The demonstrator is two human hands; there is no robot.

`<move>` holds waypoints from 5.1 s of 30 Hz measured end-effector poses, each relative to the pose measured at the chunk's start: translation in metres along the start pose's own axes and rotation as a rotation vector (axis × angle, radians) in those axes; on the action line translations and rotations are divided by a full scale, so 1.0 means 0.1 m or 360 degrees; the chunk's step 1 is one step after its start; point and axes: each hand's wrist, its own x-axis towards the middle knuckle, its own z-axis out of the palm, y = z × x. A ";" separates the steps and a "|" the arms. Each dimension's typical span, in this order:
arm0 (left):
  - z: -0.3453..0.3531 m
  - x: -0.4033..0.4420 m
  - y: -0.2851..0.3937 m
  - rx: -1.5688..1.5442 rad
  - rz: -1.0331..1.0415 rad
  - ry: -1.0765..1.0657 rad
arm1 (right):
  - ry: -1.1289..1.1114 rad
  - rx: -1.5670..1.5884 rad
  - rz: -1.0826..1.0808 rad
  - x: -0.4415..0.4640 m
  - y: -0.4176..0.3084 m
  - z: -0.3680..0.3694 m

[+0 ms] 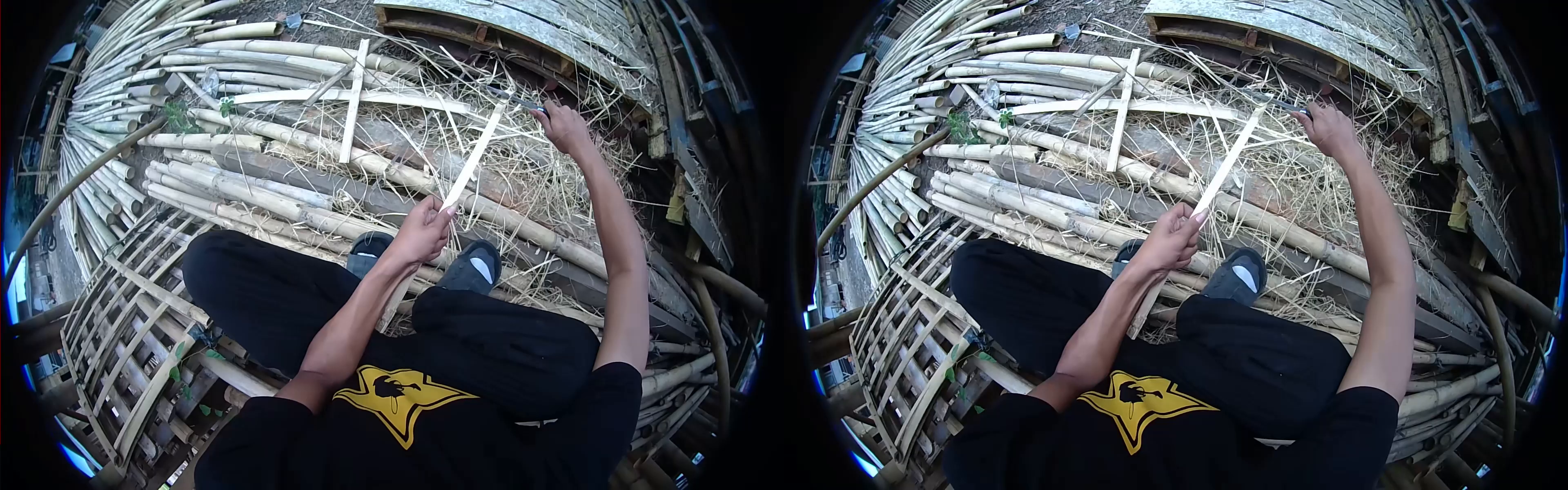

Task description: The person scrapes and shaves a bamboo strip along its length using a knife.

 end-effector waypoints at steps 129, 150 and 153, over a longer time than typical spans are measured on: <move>-0.13 0.05 -0.29 0.1104 0.0292 0.0443 | -0.0503 0.0304 -0.0077 -0.43 -1.31 0.16; -0.16 0.02 0.06 0.1140 0.0394 0.0583 | -0.0688 0.0944 -0.0538 -0.87 -1.60 -0.37; -0.33 0.15 -0.11 0.1237 0.0561 0.0724 | -0.0753 0.0989 -0.0533 -0.94 -1.68 -0.36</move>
